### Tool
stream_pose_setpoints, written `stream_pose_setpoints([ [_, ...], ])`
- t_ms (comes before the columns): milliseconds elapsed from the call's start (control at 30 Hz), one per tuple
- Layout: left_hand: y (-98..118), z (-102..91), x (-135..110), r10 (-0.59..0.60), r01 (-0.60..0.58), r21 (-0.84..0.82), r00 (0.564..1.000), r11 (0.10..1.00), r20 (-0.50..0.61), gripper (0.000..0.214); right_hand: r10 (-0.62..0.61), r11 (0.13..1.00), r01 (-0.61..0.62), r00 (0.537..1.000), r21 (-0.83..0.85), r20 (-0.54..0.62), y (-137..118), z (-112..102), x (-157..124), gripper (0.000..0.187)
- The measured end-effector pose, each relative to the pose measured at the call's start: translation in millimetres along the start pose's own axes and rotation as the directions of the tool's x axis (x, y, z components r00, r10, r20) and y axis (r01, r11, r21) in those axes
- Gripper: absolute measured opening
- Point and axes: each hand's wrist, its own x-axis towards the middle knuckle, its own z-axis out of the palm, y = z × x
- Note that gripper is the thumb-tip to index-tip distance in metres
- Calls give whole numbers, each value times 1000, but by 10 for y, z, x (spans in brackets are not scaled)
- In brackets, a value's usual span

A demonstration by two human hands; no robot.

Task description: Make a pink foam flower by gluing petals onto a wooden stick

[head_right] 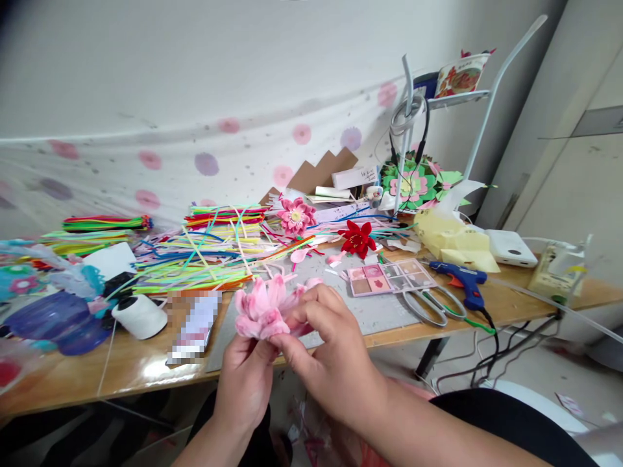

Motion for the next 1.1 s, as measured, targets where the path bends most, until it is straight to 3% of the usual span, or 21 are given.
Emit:
stream_pose_setpoints([
  [333, 45, 57, 18, -165, 178, -224, 983, 958, 78, 16, 85, 993, -86, 996, 75, 12, 16, -18, 24, 10],
  [467, 64, 70, 42, -209, 229, -238, 972, 944, 106, 21, -8, 1000, 8, 1000, 14, 20, 44, -40, 16, 8],
  [567, 93, 36, 66, -233, 264, -267, 962, 927, 143, 19, -128, 991, 129, 992, -36, 21, 80, -115, -12, 26],
  [667, 155, -15, 101, -244, 295, -269, 948, 917, 206, 15, -197, 979, 195, 980, -62, -20, 123, -214, -45, 30],
  [833, 248, -86, 158, -290, 438, -312, 859, 843, 422, 22, -220, 966, 213, 975, -149, -28, 301, -342, -4, 19],
  [933, 230, -127, 159, -263, 454, -287, 815, 844, 516, 31, -147, 934, 154, 988, -323, 47, 581, -499, 111, 7],
  [1000, 197, -140, 154, -253, 429, -262, 822, 864, 511, 32, -39, 884, 45, 999, -466, 23, 831, -725, 189, 7],
  [1067, 159, -131, 161, -260, 392, -247, 862, 886, 435, 28, 159, 766, -246, 968, -594, -196, 1078, -1067, 226, 10],
  [1100, 142, -119, 172, -265, 366, -246, 894, 897, 362, 26, 269, 650, -437, 897, -622, -350, 1185, -1267, 218, 13],
])
